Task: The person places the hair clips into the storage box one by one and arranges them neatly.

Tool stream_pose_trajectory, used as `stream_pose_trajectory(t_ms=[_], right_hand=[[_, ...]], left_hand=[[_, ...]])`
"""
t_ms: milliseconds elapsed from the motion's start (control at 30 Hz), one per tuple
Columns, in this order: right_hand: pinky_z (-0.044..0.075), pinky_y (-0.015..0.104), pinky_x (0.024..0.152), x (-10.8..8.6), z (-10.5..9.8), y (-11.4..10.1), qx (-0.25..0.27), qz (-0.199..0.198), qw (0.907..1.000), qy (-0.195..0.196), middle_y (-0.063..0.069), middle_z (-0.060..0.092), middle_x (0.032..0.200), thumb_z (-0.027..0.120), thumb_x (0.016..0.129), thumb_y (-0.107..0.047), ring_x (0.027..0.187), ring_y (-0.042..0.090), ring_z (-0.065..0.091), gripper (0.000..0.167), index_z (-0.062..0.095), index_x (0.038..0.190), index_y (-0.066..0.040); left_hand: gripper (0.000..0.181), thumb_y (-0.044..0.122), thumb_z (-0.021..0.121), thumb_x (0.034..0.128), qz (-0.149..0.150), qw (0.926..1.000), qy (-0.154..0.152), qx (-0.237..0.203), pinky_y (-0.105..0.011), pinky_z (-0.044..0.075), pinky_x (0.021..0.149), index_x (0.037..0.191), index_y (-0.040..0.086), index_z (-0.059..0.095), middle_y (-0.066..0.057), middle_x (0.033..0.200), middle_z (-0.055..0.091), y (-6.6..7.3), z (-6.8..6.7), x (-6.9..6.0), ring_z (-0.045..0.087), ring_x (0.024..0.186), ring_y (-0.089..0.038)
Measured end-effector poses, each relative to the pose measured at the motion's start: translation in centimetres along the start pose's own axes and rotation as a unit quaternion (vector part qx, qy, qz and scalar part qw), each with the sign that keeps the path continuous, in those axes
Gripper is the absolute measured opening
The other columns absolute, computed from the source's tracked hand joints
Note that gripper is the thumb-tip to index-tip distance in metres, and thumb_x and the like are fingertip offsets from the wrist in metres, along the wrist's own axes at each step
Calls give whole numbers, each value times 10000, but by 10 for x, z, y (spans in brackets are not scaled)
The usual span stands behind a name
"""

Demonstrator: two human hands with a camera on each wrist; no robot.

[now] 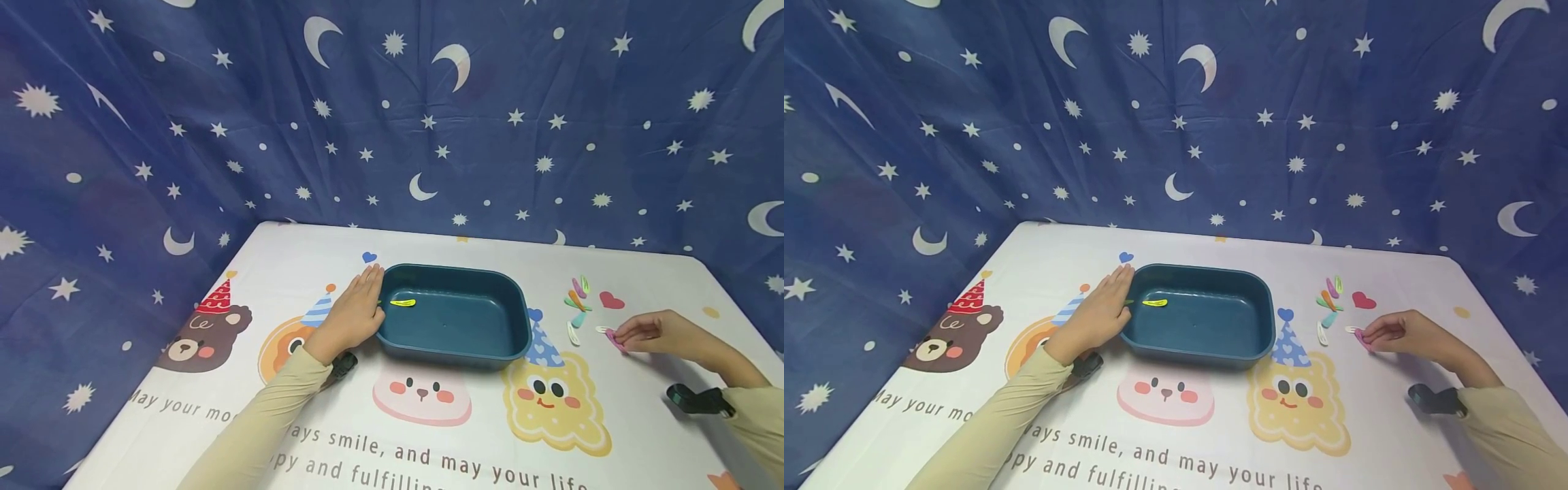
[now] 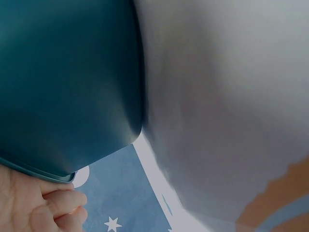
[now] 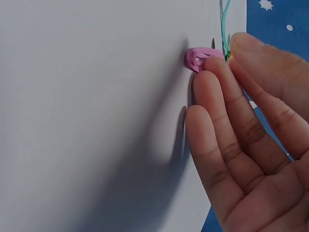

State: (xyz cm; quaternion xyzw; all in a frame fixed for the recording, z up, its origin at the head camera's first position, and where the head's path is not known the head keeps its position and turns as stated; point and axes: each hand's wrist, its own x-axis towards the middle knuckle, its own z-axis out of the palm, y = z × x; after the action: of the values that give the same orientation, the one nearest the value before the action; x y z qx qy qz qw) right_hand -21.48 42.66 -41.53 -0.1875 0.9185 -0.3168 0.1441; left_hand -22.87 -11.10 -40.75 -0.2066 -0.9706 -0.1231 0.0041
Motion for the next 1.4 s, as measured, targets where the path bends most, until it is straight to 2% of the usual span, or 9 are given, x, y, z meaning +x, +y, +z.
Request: stream_pose_trajectory(t_ms=[133,233,333,500,767,1067,1400], right_hand=[[527,112,673,2,0,-4,-306,304,9989,159,-40,731,890,745,769,-148,782,-95,615,322,673,1012,51],[535,128,685,5,0,-7,-320,542,9978,184,63,734,932,749,766,-171,791,-83,620,367,667,1050,47],[538,134,687,7,-1,-9,-323,576,9975,235,112,730,941,746,769,-155,785,-58,635,373,658,1058,65],[542,141,687,12,-3,-11,-294,648,9970,317,136,726,964,744,774,-153,787,-71,632,380,652,1072,63],[536,134,704,19,-4,-14,-246,712,9971,138,130,726,979,738,778,-162,803,-91,616,354,668,1063,36],[517,118,712,16,-3,-13,-303,985,9946,-97,117,725,982,730,787,-183,793,-115,585,326,683,1045,12],[517,119,709,11,-3,-8,-512,870,9946,-231,68,732,926,736,776,-166,772,-94,593,302,688,1014,13]], left_hand=[[669,191,410,919,38,10000,37,14,-414,135,1211,1493,-17,135,-144,1576,150,-1,1,0,100,1477,-259],[670,188,411,917,54,10000,66,3,-411,133,1211,1492,-20,138,-148,1574,156,-1,1,0,108,1475,-265],[666,184,408,913,82,9999,109,-9,-414,136,1210,1488,-30,149,-160,1570,170,-1,1,0,122,1473,-273],[666,184,411,914,64,9999,110,-4,-409,132,1211,1489,-24,149,-159,1568,177,0,1,0,124,1473,-271],[671,189,416,914,62,10000,56,-16,-415,140,1209,1491,-18,145,-149,1573,166,1,1,0,106,1476,-258],[674,185,422,909,82,9999,88,-52,-420,141,1209,1488,-27,150,-161,1569,172,1,0,-1,118,1473,-273],[671,186,416,913,59,9999,81,-64,-406,125,1212,1491,-21,144,-153,1573,166,0,-1,-1,107,1475,-264]])
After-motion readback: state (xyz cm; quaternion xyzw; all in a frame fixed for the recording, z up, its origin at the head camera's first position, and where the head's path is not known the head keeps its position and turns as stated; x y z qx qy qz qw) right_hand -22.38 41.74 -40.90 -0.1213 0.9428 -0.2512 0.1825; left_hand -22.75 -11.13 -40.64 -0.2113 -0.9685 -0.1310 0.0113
